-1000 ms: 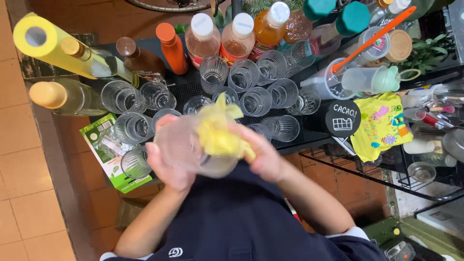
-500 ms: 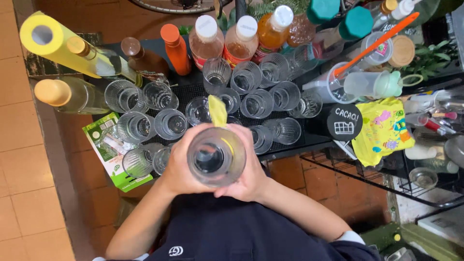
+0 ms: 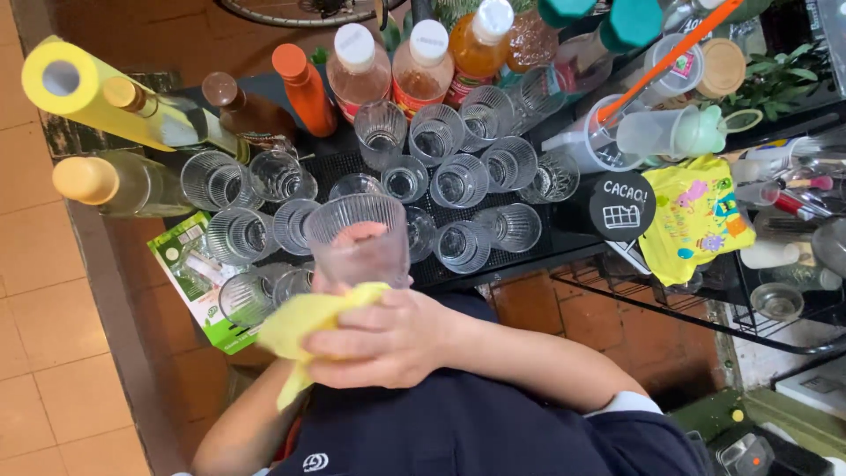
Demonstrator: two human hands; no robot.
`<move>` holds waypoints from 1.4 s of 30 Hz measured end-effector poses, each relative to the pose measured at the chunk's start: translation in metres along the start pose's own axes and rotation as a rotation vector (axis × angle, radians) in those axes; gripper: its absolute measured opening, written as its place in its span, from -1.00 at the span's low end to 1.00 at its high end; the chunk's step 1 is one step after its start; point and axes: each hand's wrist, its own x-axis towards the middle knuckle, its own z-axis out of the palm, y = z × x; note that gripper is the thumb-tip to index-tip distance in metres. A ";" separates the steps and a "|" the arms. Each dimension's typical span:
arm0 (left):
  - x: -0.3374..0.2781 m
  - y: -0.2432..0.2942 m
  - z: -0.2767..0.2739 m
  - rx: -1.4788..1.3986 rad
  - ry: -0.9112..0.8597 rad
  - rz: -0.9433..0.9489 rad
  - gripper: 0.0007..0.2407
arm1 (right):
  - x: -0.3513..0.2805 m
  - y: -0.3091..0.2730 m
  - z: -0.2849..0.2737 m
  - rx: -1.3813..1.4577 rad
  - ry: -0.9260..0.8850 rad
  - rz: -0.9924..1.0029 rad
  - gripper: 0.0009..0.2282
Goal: Wiping and drying glass cups with a yellow cloth.
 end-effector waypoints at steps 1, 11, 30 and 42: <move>0.001 0.004 0.005 -0.049 0.049 0.014 -0.27 | 0.002 0.003 0.010 0.014 0.137 0.061 -0.74; 0.001 0.046 0.045 -0.666 0.549 0.199 -0.26 | -0.015 0.029 0.005 0.332 0.203 0.475 -0.62; -0.006 0.020 0.002 -0.979 0.296 -0.043 -0.13 | -0.035 0.044 0.048 0.093 0.279 0.127 -0.67; -0.018 0.038 0.042 -0.392 0.104 0.151 -0.16 | 0.004 0.021 -0.032 0.241 0.340 0.374 -0.83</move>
